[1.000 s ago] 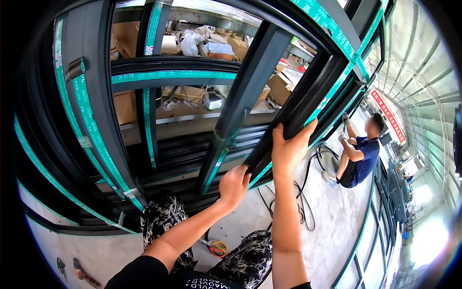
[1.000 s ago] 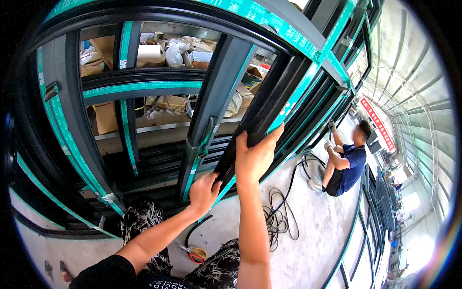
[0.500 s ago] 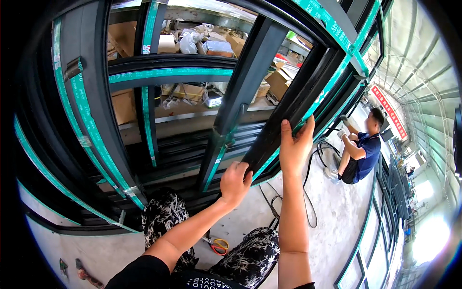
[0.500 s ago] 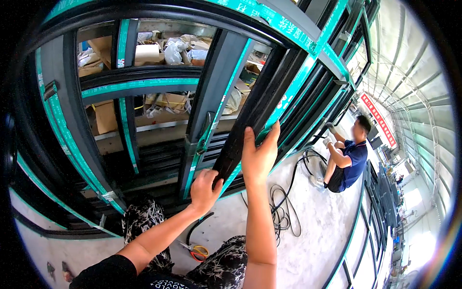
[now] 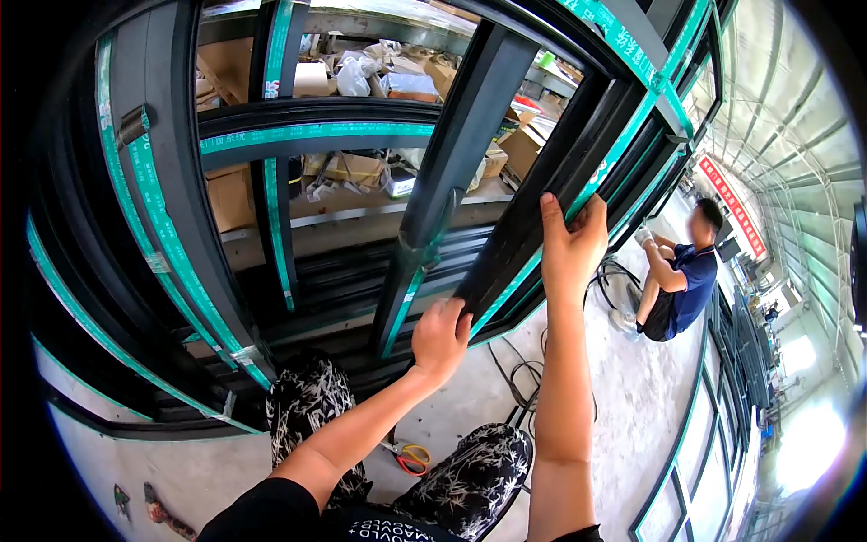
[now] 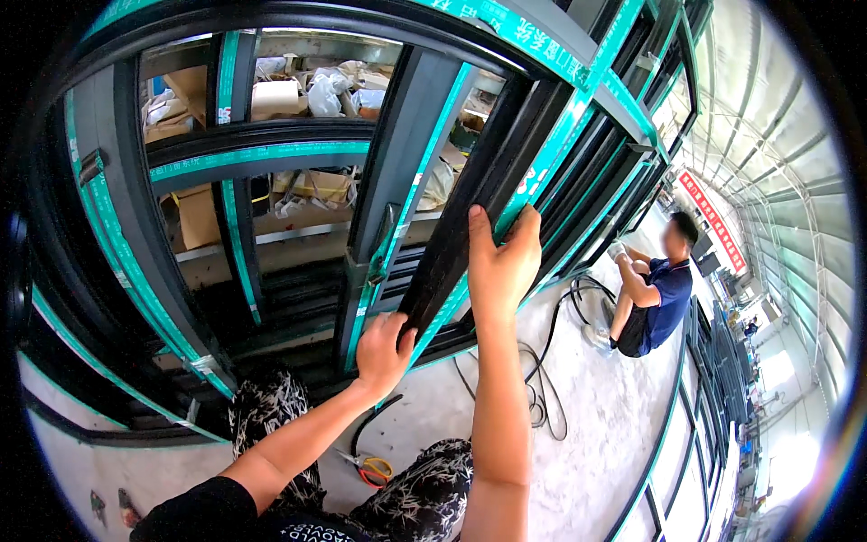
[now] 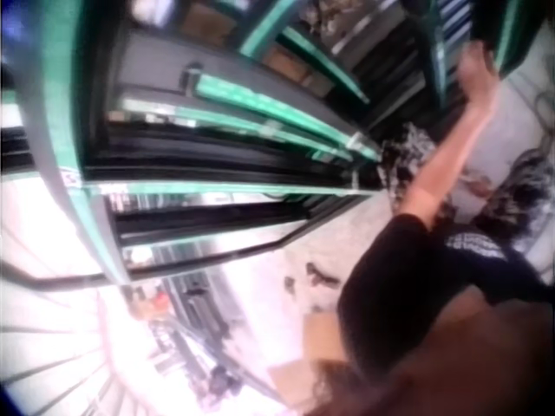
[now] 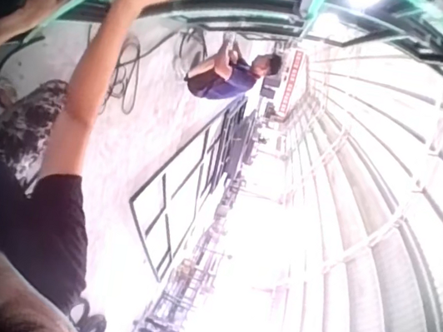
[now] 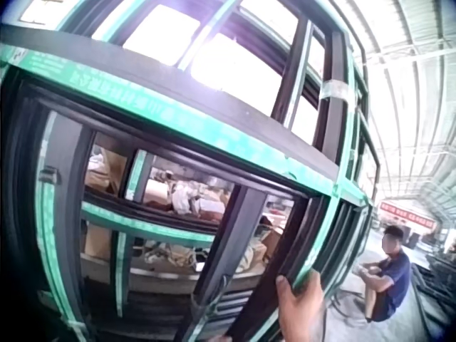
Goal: The person installs a rubber seal into the channel of metal window frames, using shears to cut the rubber strip and pressing it into place by hand.
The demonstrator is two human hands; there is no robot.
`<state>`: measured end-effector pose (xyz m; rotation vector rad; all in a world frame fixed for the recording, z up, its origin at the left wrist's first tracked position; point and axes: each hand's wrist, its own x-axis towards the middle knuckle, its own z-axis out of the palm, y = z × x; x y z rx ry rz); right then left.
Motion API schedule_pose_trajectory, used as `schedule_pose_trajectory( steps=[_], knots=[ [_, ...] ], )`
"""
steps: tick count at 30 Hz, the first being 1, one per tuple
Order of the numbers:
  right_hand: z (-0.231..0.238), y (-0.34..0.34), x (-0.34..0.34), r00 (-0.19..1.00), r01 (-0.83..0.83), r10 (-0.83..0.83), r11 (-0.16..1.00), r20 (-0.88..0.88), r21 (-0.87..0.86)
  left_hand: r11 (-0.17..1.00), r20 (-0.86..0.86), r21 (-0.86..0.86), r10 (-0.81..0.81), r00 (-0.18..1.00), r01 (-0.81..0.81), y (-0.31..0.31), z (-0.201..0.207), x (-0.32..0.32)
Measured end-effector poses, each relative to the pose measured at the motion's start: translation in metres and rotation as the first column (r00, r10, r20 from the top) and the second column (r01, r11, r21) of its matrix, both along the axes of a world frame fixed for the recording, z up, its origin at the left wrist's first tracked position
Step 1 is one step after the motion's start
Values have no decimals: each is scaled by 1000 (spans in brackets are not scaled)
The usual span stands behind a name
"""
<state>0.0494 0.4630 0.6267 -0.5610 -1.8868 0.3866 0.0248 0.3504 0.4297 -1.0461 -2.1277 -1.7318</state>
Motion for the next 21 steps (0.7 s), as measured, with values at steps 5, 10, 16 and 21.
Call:
schedule_pose_trajectory(
  steps=[5,10,16,21],
  knots=[
    [-35,-9,11,997,-75,75,997,9,-31,1000,22,8,20,1000,-20,3,-3,1],
    [-34,-13,8,999,-44,45,997,-15,57,998,8,40,40,999,-40,7,-6,-1],
    [-49,-19,15,991,18,-15,999,130,-27,1000,7,6,28,1000,-28,5,-11,-3],
    [-62,-31,15,992,5,3,998,126,-64,999,-1,-2,48,999,-48,5,-10,-8]
  ],
)
